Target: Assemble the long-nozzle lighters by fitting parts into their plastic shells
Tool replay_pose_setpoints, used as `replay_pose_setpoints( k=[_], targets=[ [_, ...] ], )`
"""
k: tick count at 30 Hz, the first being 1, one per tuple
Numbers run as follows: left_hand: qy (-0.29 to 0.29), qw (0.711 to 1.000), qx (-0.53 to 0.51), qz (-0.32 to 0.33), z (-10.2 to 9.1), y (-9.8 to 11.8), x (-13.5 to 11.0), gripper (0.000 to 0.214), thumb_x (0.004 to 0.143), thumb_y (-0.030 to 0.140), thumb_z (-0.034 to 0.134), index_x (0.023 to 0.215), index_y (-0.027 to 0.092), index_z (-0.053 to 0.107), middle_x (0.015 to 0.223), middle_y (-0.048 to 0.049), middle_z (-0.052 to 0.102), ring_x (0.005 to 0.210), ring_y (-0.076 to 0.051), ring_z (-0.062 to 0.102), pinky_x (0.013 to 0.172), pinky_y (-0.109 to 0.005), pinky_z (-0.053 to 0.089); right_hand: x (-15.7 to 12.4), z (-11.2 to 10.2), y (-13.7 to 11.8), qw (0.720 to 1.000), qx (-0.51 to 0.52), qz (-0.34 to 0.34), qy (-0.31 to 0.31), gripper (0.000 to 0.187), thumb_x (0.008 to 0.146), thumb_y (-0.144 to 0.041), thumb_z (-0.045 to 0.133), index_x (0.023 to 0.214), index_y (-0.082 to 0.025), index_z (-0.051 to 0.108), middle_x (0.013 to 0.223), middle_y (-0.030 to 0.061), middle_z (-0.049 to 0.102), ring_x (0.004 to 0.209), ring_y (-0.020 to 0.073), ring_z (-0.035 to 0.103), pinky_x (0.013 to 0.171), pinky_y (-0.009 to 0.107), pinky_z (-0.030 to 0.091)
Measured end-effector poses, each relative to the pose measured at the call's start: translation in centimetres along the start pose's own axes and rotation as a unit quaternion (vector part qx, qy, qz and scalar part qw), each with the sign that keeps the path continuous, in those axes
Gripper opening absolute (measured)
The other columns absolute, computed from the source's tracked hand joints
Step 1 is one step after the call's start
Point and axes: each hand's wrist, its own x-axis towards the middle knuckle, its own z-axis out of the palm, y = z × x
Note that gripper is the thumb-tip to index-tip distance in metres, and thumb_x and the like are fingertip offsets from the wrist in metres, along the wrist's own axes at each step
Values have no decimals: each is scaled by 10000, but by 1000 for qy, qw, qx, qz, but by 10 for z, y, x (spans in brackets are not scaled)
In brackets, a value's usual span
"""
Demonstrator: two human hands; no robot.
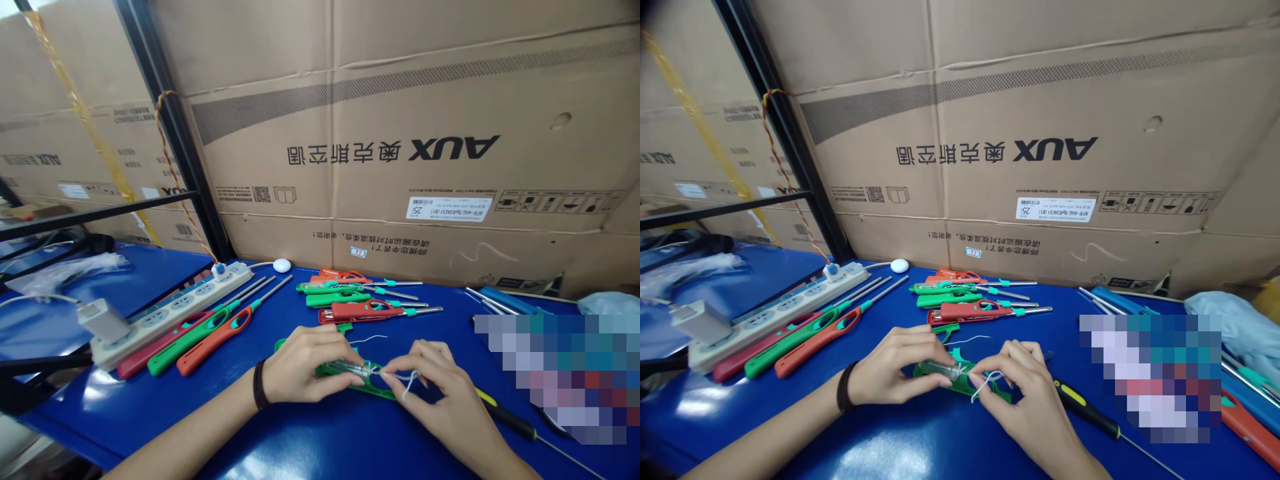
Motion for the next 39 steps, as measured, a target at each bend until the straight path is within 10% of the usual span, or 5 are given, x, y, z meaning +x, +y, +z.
replay_pose_setpoints(
  k=[39],
  targets=[
    [21,1000,9,14,3,2,0,171,927,274,549,970,135,639,809,-70,685,730,-157,625,676,-252,484,1,-1,-4,1000,-8,-17,20,99,862,-280,603,828,-277,696,615,-25,529,610,161,513,636,304,413]
  ],
)
